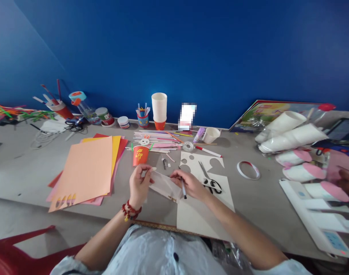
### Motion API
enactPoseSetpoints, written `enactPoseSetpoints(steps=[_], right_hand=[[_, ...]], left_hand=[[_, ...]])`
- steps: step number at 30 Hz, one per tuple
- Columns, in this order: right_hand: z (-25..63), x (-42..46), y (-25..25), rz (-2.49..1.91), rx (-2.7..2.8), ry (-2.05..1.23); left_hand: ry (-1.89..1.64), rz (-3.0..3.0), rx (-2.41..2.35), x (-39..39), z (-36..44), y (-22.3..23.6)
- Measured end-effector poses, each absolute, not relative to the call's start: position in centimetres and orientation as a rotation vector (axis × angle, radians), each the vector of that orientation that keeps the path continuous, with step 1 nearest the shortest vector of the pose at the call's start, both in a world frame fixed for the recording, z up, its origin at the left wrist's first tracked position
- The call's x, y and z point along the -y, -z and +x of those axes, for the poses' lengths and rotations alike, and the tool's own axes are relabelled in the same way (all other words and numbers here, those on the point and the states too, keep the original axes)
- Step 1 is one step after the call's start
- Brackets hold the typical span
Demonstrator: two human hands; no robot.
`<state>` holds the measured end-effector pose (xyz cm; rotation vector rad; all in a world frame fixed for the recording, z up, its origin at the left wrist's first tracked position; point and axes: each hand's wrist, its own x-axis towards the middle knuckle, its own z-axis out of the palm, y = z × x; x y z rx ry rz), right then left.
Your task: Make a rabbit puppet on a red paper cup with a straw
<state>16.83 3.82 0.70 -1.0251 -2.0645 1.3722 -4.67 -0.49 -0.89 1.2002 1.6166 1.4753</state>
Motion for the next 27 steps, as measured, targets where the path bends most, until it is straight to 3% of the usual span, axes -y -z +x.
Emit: enactPoseSetpoints(steps=[7, 12, 16, 27], right_hand=[[16.7, -3.6, -0.1, -1.088, 2.175, -1.104], [15.5, -4.6, 0.3, -1.137, 2.345, -0.808], [15.2, -4.1, -0.2, -1.16, 2.431, -0.478], [16.8, -1.9, -1.2, -0.986, 2.272, -0.709]], left_hand=[[-1.557, 1.511, -1.694, 1.0, -4.5, -0.1], [-1.043, 2.094, -1.508, 1.7, -4.2, 0.4], [-0.802, 2.218, -1.541, 1.5, -4.4, 1.6], [-0.811, 2.194, -1.574, 1.5, -4.1, 1.9]])
